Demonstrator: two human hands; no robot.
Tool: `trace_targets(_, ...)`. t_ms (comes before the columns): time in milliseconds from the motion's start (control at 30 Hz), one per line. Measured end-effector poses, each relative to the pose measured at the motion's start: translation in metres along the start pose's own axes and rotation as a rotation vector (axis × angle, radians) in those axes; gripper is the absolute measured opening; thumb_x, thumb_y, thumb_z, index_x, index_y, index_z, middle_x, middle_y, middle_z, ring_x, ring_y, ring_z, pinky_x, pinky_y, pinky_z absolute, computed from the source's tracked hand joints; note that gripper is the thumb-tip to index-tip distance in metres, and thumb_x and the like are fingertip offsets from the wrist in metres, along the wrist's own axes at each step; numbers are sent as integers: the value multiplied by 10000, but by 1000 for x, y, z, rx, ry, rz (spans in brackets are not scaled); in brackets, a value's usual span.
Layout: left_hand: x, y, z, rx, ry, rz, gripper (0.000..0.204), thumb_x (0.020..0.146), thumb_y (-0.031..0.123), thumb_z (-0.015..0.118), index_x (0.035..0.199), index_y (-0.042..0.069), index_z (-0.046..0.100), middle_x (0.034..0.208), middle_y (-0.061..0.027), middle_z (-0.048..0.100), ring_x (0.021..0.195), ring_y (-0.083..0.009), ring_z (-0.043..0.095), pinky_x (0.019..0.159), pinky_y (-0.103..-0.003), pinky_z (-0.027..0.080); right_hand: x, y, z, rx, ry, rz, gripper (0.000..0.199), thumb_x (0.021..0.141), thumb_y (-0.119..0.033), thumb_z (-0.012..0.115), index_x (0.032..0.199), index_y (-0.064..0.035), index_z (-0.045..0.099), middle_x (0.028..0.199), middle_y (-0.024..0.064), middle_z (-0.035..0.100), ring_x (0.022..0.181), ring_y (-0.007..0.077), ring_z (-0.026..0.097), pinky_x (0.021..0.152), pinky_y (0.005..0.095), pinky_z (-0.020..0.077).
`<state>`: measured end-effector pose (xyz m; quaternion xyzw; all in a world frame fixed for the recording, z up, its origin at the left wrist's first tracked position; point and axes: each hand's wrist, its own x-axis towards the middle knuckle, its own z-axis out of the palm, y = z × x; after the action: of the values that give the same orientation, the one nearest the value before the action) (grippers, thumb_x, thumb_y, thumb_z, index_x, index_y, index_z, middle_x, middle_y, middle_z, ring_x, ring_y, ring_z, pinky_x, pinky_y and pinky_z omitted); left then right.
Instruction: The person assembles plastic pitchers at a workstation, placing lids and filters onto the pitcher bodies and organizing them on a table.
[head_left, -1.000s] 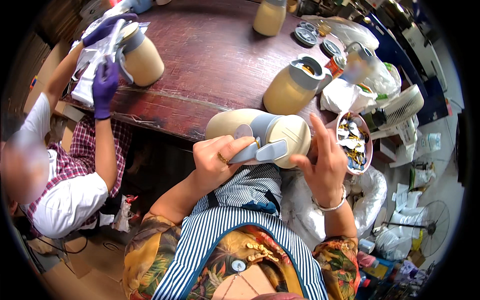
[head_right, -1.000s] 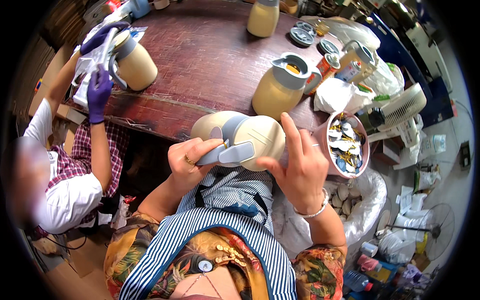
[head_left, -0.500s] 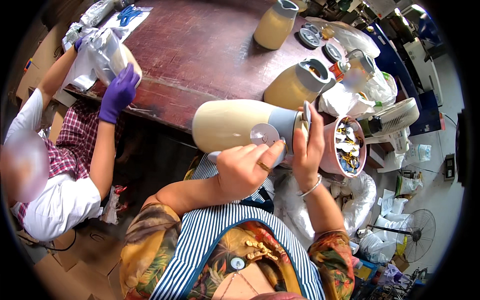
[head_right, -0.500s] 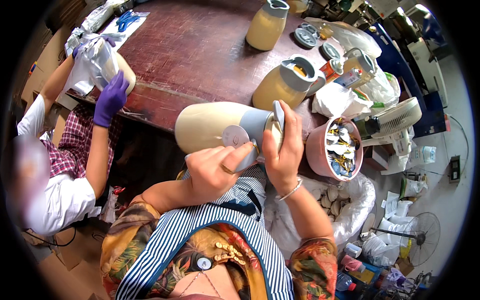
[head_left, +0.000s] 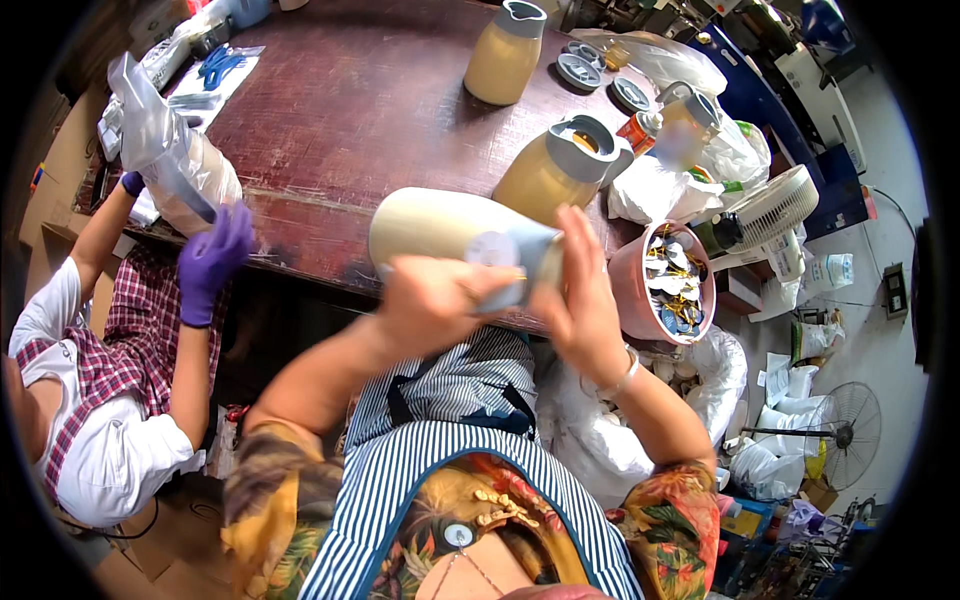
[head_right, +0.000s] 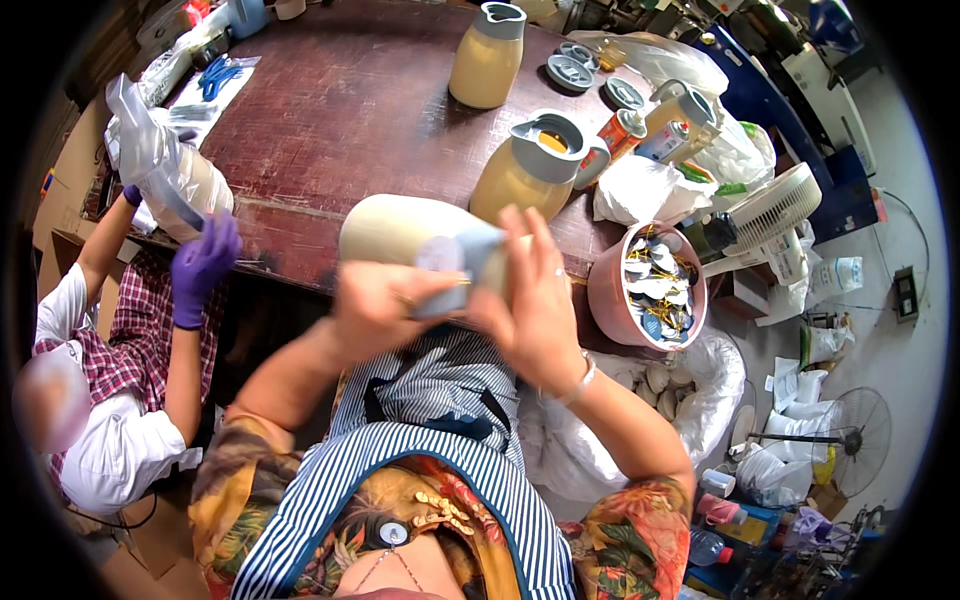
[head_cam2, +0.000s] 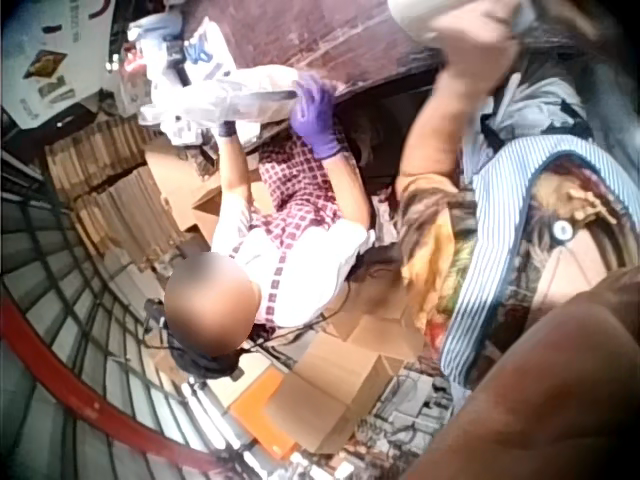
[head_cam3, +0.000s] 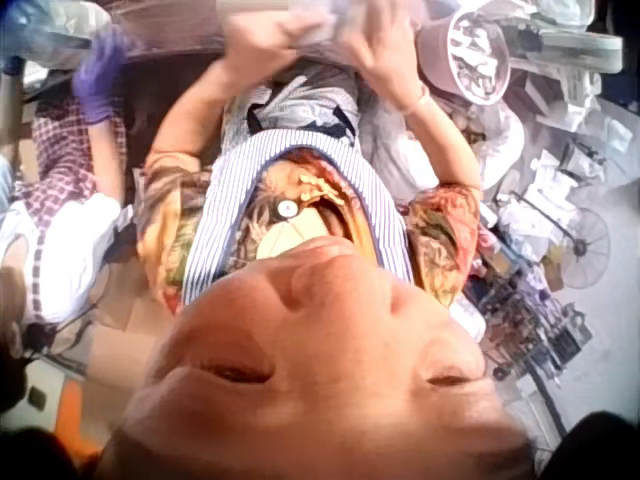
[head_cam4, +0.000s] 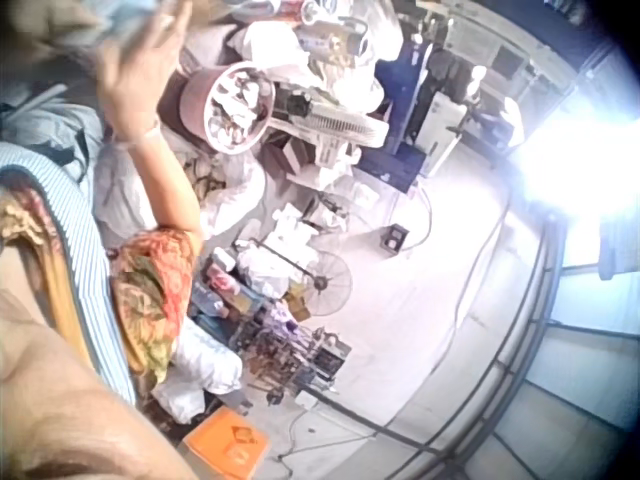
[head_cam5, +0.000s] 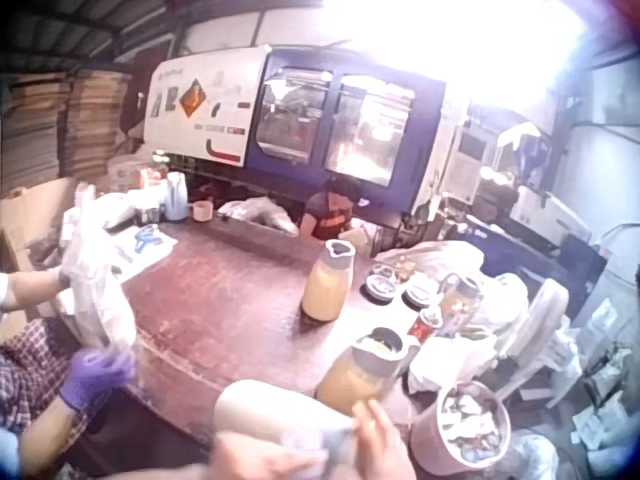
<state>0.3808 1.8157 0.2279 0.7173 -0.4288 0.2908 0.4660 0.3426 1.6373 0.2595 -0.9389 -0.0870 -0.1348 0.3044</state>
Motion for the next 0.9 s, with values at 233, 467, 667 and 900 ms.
trace_targets(233,-34,-76,-35,-541,-673,-283,336,676,184,826,961,59,698,836,-109,699,782,-248,700,683,-318,534,-14,0,-21,-197,-423,-1247,329,838,-254,640,1160,-206,594,1362,81,536,1242,317,522,1028,565,421)
trace_targets(467,-28,13,4,105,221,-96,480,667,175,859,1065,42,626,704,-97,621,565,-270,632,496,-326,490,12,-2,9,-196,66,-354,578,699,-136,711,1256,-75,568,1233,147,552,1130,359,527,939,462,419)
trace_targets(667,-80,-88,-1,28,503,-628,267,854,232,753,1012,44,645,839,-68,689,748,-139,627,676,-308,529,61,39,3,-137,129,-288,805,716,-447,783,1356,-81,459,1343,168,505,1124,372,566,931,447,461)
trace_targets(900,-45,-129,-61,813,520,-427,396,876,302,718,1135,31,590,1115,-151,592,1066,-291,563,902,-401,451,72,105,-17,-344,121,-143,326,707,-258,803,855,-78,576,878,42,643,821,273,602,699,372,468)
